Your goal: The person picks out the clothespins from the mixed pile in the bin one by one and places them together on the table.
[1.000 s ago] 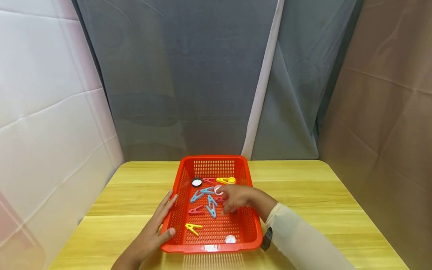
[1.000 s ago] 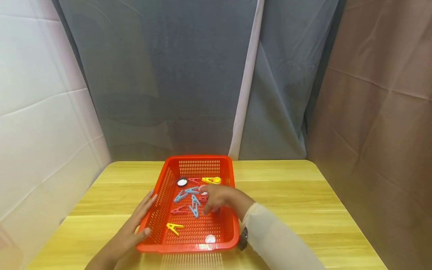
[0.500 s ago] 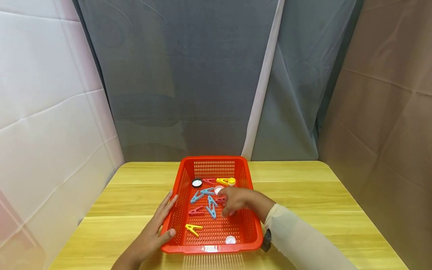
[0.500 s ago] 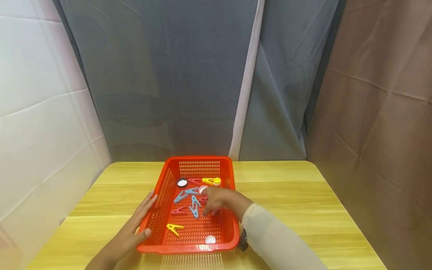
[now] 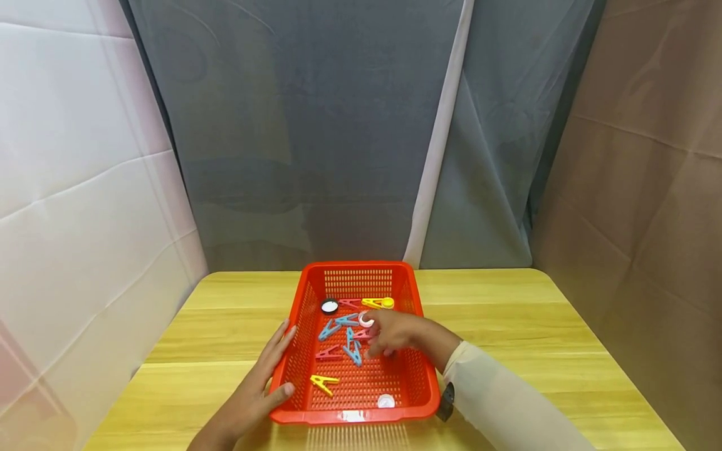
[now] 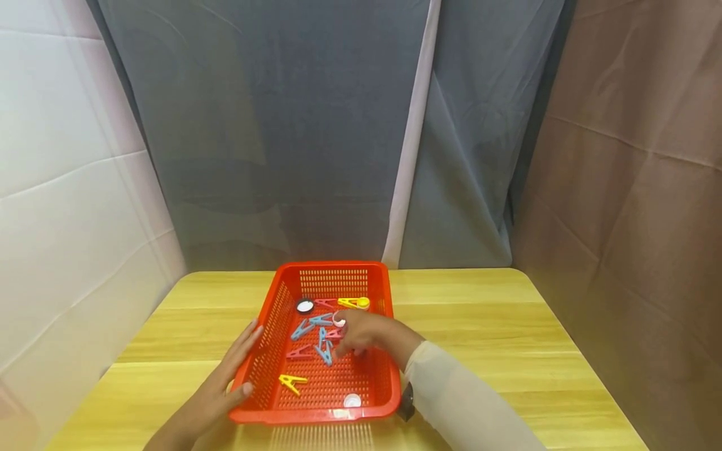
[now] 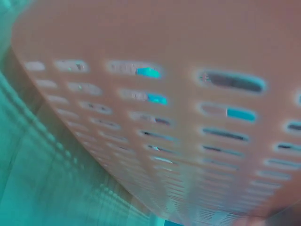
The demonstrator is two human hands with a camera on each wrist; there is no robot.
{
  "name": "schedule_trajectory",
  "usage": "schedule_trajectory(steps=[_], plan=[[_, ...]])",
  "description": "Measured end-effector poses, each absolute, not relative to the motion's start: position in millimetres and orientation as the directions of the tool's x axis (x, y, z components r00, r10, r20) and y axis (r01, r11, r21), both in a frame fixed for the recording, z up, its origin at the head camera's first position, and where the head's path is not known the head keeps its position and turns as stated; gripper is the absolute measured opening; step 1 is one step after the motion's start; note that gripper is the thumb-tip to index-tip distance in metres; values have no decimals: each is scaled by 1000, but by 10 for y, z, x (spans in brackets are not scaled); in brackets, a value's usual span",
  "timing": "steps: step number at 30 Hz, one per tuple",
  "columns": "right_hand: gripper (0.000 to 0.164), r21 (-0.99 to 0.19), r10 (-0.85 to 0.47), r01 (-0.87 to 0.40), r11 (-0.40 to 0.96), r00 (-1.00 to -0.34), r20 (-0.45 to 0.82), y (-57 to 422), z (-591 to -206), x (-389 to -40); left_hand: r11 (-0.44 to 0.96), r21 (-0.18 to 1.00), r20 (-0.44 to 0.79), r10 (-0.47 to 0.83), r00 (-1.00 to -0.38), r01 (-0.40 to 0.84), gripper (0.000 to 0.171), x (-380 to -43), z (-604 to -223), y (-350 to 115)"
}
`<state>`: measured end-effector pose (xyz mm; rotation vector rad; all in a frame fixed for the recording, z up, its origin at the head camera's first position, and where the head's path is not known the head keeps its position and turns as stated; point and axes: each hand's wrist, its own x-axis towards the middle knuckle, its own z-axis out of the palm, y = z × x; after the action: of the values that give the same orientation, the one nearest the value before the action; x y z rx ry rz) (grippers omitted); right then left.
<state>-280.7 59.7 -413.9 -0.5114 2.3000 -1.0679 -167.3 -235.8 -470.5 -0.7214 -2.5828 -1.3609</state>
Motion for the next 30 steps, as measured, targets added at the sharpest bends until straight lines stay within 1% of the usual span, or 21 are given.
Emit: schedule_trajectory(steps=[5,9,14,17,23,27,30], plan=[[83,-807,-570,-158,570,-783,-249,601,-4125,-2812,470,745,333,353,-874,473,86,-1667,-4696,-2345],[78,-803,-578,-214,556,-794,-188,612,-4091,-2797,467,751,328,349,-878,466,85,-1662,-4695,-2336],[73,-753,-549,-278,597,-825,-131,641,-4012,-2766,453,753,333,361,-871,476,86,-1676,-4677,-2306],[73,-727,-528,-291,622,-842,-115,655,-3967,-2745,445,756,336,367,-867,481,86,-1686,-4664,-2293],[67,-682,-496,-305,665,-863,-98,677,-3918,-2707,439,761,336,363,-869,478,86,-1687,-4663,-2287],[67,-674,-488,-306,672,-868,-92,704,-3909,-2691,456,759,323,356,-877,465,86,-1686,-4674,-2290],[62,-661,-495,-322,677,-864,-86,733,-3898,-2683,476,756,306,350,-885,449,86,-1680,-4674,-2298]])
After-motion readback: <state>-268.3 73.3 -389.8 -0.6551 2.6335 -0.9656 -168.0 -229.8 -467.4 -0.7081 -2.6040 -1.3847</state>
